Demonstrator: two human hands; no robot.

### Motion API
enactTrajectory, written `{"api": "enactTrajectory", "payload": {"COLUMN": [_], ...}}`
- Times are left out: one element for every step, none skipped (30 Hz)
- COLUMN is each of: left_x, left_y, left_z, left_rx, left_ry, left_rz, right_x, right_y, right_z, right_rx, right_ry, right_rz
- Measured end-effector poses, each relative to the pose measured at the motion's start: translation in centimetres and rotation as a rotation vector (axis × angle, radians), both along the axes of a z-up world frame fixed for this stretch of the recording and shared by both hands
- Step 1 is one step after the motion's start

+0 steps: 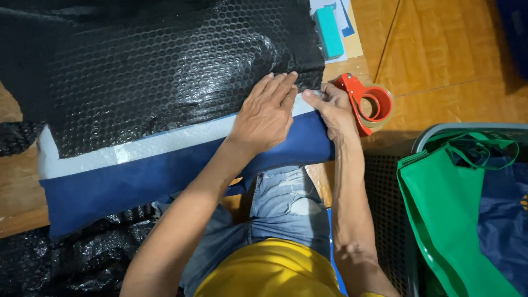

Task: Wrapping a pillow bag in black bubble wrap and securing it with tape using a dispenser

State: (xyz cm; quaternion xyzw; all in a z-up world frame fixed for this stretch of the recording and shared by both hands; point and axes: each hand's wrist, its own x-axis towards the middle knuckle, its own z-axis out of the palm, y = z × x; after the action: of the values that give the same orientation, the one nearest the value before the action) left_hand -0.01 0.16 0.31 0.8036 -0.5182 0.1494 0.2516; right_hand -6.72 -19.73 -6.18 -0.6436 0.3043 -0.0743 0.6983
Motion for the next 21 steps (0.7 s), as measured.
{"api": "enactTrajectory", "payload": {"left_x": [0.1, 0.1, 0.1, 0.1, 0.1, 0.2, 0.1, 0.1, 0.0, 0.0, -0.1, -0.1, 0.0, 0.1, 0.0, 0.0, 0.1, 0.1, 0.2, 0.2, 0.2], "left_y": [0.0, 0.0, 0.0, 0.0, 0.0, 0.0, 0.0, -0.1, -0.1, -0.1, -0.1, -0.2, -0.2, -0.3, -0.2, -0.2, -0.3, -0.3, -0.3, -0.2, -0.3], "left_z": [-0.1, -0.2, -0.2, -0.2, -0.2, -0.2, -0.2, -0.2, -0.1, 0.1, 0.2, 0.1, 0.0, -0.1, -0.2, -0.3, -0.3, -0.4, -0.4, -0.5, -0.5], "left_rx": [0.002, 0.003, 0.003, 0.001, 0.0, 0.0, 0.003, 0.005, 0.005, -0.002, -0.007, -0.006, -0.009, -0.012, -0.012, -0.013, -0.014, -0.015, -0.015, -0.015, -0.016], "left_ry": [-0.007, -0.014, -0.014, -0.015, -0.016, -0.015, -0.01, -0.004, -0.006, 0.002, 0.012, 0.011, 0.012, 0.014, 0.015, 0.018, 0.021, 0.021, 0.027, 0.032, 0.033], "left_rz": [0.004, 0.008, 0.008, 0.007, 0.004, 0.003, 0.002, 0.0, -0.002, -0.004, -0.003, -0.003, 0.0, 0.003, 0.002, 0.008, 0.016, 0.016, 0.016, 0.015, 0.015], "right_x": [0.1, 0.2, 0.1, 0.1, -0.1, 0.0, 0.1, 0.0, 0.0, 0.0, 0.0, 0.1, 0.4, 0.7, 0.9, 1.1, 1.5, 1.6, 1.6, 1.6, 1.5], "right_y": [-0.4, -0.7, -0.2, 0.4, 0.9, 1.1, 1.2, 1.3, 0.9, 0.5, 0.2, 0.5, 0.8, 1.1, 1.1, 1.0, 0.8, 0.3, -0.1, -0.6, -0.3], "right_z": [-0.7, -1.3, -0.6, 0.1, 0.8, 1.0, 1.3, 1.5, 1.2, 0.9, 0.6, 1.1, 1.6, 2.0, 1.9, 1.7, 1.6, 0.7, -0.2, -1.1, -0.4], "right_rx": [0.001, 0.001, 0.001, -0.025, -0.051, -0.052, -0.09, -0.129, -0.13, -0.126, -0.12, -0.12, -0.115, -0.11, -0.11, -0.132, -0.154, -0.154, -0.14, -0.125, -0.126], "right_ry": [-0.021, -0.041, -0.041, -0.054, -0.067, -0.066, -0.066, -0.066, -0.068, -0.046, -0.024, -0.025, -0.058, -0.091, -0.09, -0.095, -0.101, -0.101, -0.094, -0.087, -0.086], "right_rz": [-0.01, -0.021, -0.02, -0.028, -0.037, -0.038, -0.04, -0.041, -0.043, -0.068, -0.091, -0.092, -0.082, -0.073, -0.074, -0.054, -0.032, -0.032, -0.069, -0.107, -0.107]}}
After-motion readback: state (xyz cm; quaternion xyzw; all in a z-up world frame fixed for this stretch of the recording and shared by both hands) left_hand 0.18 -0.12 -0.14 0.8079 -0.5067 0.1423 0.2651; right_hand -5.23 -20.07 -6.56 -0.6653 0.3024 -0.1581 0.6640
